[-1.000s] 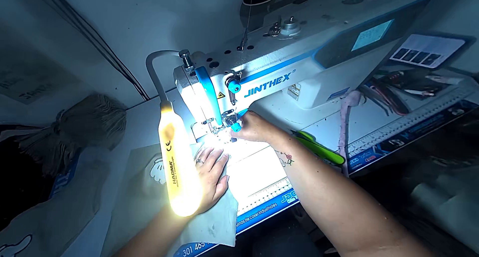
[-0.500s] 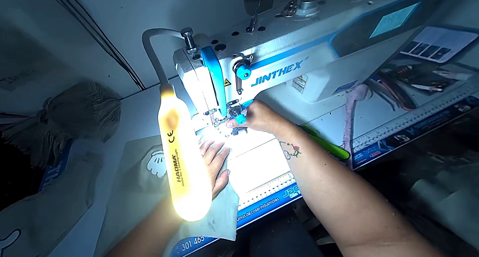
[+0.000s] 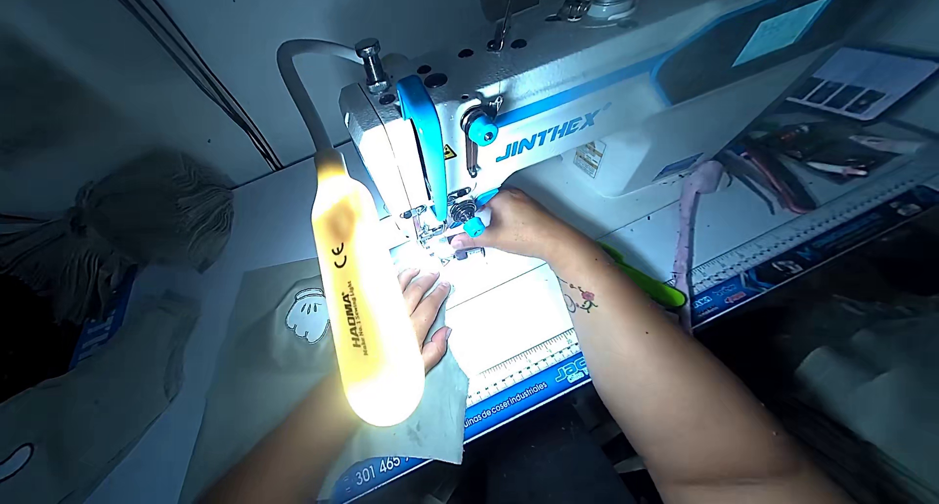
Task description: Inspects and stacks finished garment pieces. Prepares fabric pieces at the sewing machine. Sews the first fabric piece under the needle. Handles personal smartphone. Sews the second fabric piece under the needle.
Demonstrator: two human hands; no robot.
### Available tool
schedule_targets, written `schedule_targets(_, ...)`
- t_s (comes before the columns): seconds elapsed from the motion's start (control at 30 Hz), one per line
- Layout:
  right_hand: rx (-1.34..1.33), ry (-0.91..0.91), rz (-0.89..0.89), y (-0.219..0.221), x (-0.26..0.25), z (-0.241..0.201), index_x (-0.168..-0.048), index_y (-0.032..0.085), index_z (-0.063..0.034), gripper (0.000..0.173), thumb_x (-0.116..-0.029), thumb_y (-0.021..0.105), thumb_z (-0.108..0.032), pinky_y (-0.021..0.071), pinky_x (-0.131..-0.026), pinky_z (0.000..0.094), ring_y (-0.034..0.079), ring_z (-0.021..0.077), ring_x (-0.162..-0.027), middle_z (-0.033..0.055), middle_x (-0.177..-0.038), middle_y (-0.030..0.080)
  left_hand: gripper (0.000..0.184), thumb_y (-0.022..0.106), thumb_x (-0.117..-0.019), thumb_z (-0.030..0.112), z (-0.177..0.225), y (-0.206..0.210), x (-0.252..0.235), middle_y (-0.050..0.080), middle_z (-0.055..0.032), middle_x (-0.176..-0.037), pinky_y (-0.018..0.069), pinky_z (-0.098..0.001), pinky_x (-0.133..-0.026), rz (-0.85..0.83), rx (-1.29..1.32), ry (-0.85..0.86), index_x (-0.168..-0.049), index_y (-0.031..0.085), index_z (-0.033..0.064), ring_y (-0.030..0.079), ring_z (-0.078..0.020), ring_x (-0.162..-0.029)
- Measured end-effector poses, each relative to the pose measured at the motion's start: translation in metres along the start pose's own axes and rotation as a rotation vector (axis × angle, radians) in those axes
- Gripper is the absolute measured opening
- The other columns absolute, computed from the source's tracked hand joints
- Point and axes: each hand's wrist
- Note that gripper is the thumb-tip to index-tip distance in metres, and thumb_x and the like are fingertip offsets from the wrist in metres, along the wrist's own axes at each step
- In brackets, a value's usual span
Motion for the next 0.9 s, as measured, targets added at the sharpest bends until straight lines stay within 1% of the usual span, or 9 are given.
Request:
schedule_targets(0.07, 0.015, 0.023, -0.002, -0.011, 0.006, -0.004, -0.096, 0.075, 0.0013, 0.031, -0.0815, 0.086, -0.024, 0.0541, -0.086, 0.0447, 0.066, 0.0252, -0.094, 0.0158, -0.098, 0.07, 0.053, 0.047, -0.1004, 0.037, 0.001, 0.0, 0.0, 0.057, -0.0109, -0.148, 0.0309, -0.0515, -0.12, -0.007, 0.006, -0.009, -0.142, 0.061, 0.0088, 0.044, -0.0329, -0.145)
schedule_targets(0.13, -0.008, -0.039, -0.128, -0.019, 0.014, -0.007, -0.085, 0.077, -0.0054, 0.017, -0.0837, 0.082, -0.021, 0.0544, -0.067, 0.0349, 0.063, 0.0138, -0.071, 0.007, -0.081, 0.069, 0.052, 0.047, -0.1, 0.037, 0.002, -0.001, -0.001, 0.057, -0.0106, -0.148, 0.0316, -0.0511, -0.12, 0.001, -0.002, -0.005, -0.141, 0.061, 0.0085, 0.045, -0.0318, -0.145)
schedule_targets(0.17, -0.046, -0.094, -0.221, -0.019, 0.016, -0.009, -0.087, 0.079, -0.0072, 0.013, -0.0848, 0.08, -0.02, 0.0502, -0.061, 0.0284, 0.059, 0.0081, -0.064, 0.0034, -0.076, 0.068, 0.052, 0.047, -0.0995, 0.036, 0.003, -0.002, -0.001, 0.058, -0.0108, -0.148, 0.0321, -0.0511, -0.12, 0.003, -0.009, 0.0, -0.141, 0.062, 0.0078, 0.046, -0.0316, -0.144)
schedule_targets(0.23, -0.116, -0.205, -0.385, -0.012, 0.017, -0.012, -0.095, 0.081, -0.0076, 0.013, -0.0865, 0.078, -0.018, 0.0433, -0.056, 0.0199, 0.052, 0.0006, -0.059, -0.001, -0.072, 0.067, 0.052, 0.048, -0.0987, 0.036, 0.003, -0.002, 0.0, 0.059, -0.0105, -0.146, 0.0319, -0.0512, -0.12, 0.007, -0.018, 0.001, -0.14, 0.062, 0.0066, 0.046, -0.0306, -0.144)
schedule_targets(0.27, -0.123, -0.234, -0.437, -0.007, 0.016, -0.012, -0.097, 0.081, -0.0078, 0.014, -0.0869, 0.078, -0.017, 0.041, -0.056, 0.0186, 0.05, -0.0006, -0.059, -0.0018, -0.072, 0.066, 0.053, 0.048, -0.0988, 0.036, 0.004, -0.001, 0.0, 0.059, -0.0101, -0.146, 0.0313, -0.0507, -0.121, 0.006, -0.018, -0.001, -0.139, 0.061, 0.0059, 0.046, -0.0298, -0.144)
schedule_targets(0.4, -0.052, -0.265, -0.529, 0.003, 0.012, -0.015, -0.098, 0.081, -0.0092, 0.015, -0.0891, 0.076, -0.02, 0.0436, -0.06, 0.0241, 0.052, 0.0035, -0.062, 0.0003, -0.073, 0.067, 0.05, 0.048, -0.099, 0.036, 0.002, 0.001, 0.001, 0.06, -0.01, -0.144, 0.0324, -0.0503, -0.12, 0.033, -0.012, 0.008, -0.133, 0.063, 0.0034, 0.049, -0.028, -0.142)
schedule_targets(0.57, -0.082, -0.319, -0.381, 0.01, 0.013, -0.011, -0.088, 0.081, -0.0107, 0.011, -0.0875, 0.076, -0.021, 0.0442, -0.058, 0.0185, 0.053, -0.0007, -0.061, -0.0017, -0.071, 0.067, 0.054, 0.042, -0.1029, 0.042, -0.009, 0.011, 0.011, 0.05, -0.0081, -0.155, 0.0247, -0.0501, -0.125, -0.016, -0.036, 0.008, -0.142, 0.058, 0.009, 0.037, -0.0259, -0.15)
schedule_targets(0.67, -0.006, -0.259, -0.465, 0.01, 0.012, -0.012, -0.094, 0.082, -0.0119, 0.013, -0.091, 0.074, -0.022, 0.0468, -0.062, 0.0272, 0.055, 0.0047, -0.062, -0.0008, -0.071, 0.068, 0.054, 0.043, -0.1015, 0.043, -0.012, 0.012, 0.012, 0.049, -0.0083, -0.155, 0.0247, -0.0491, -0.125, -0.031, -0.032, 0.01, -0.139, 0.061, 0.0089, 0.036, -0.0253, -0.15)
schedule_targets(0.9, 0.033, -0.174, -0.509, 0.009, 0.012, -0.016, -0.097, 0.082, -0.0146, 0.016, -0.0952, 0.071, -0.026, 0.049, -0.065, 0.0315, 0.058, 0.0061, -0.064, -0.0018, -0.072, 0.07, 0.05, 0.048, -0.101, 0.041, -0.021, 0.011, 0.014, 0.056, -0.0079, -0.149, 0.0264, -0.0493, -0.125, 0.001, 0.032, 0.091, -0.136, 0.063, 0.0081, 0.041, -0.0256, -0.147)
Point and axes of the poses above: each hand's wrist, its own x-axis away from the middle knuckle, its own y-axis out of the palm, z = x × y
